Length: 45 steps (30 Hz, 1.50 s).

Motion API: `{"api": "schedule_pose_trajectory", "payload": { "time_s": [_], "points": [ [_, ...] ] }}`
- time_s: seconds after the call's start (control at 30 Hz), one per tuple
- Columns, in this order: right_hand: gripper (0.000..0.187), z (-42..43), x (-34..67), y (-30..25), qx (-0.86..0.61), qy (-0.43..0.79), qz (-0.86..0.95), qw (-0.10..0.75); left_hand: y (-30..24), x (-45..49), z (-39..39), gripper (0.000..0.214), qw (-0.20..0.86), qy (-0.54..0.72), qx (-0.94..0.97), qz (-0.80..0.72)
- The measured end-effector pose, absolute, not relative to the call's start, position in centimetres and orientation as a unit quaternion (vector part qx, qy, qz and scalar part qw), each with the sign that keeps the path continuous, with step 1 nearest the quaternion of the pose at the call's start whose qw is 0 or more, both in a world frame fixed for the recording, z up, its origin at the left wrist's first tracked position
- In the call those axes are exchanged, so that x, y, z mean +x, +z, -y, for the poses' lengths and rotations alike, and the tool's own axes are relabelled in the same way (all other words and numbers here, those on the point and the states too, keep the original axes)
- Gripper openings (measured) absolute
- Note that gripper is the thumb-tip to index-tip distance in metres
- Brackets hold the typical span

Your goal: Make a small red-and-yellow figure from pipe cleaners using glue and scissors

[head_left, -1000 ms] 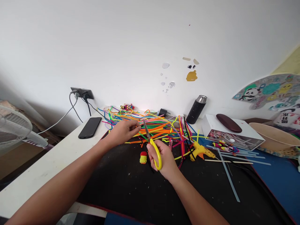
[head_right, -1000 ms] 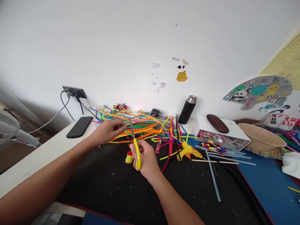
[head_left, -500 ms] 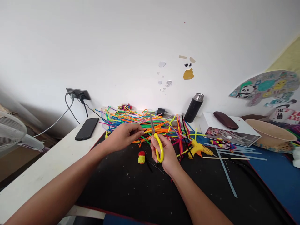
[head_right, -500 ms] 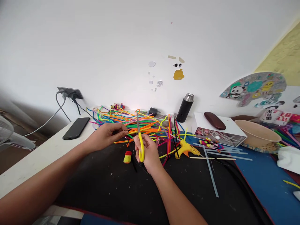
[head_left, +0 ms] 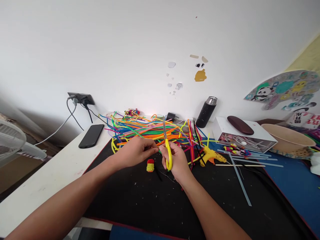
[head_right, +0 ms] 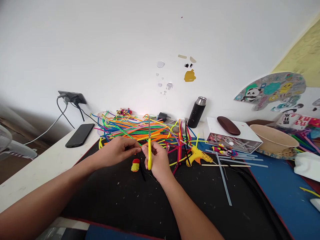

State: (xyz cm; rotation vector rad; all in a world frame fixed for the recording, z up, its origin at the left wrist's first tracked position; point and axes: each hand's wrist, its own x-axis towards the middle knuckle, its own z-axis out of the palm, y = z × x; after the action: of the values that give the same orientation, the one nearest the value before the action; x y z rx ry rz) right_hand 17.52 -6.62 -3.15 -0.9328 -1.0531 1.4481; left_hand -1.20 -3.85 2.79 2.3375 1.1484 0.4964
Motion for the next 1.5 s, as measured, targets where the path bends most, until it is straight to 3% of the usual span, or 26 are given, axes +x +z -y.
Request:
{"api": "schedule_pose_trajectory", "payload": {
  "time_s": [0.17,1.0,1.3,1.5],
  "points": [
    [0.042,6.6,17.6,-3.0,-0.424,0.575,0.436,0.547,2.1,-1.1,3.4,0.036,0.191,0.188,0.838,-0.475],
    [0.038,6.5,17.5,-3.3,-0.414,0.589,0.451,0.528,2.1,-1.4,3.2,0.038,0.333,0.169,0.828,-0.418],
    [0.040,6.6,17.5,-3.2,-0.426,0.568,0.461,0.531,2.1,-1.4,3.1,0.041,0.461,0.175,0.775,-0.396],
    [0.043,6.5,17.8,-3.1,-0.430,0.550,0.435,0.568,3.6,-2.5,3.0,0.040,0.569,0.094,0.749,-0.325]
  ]
}}
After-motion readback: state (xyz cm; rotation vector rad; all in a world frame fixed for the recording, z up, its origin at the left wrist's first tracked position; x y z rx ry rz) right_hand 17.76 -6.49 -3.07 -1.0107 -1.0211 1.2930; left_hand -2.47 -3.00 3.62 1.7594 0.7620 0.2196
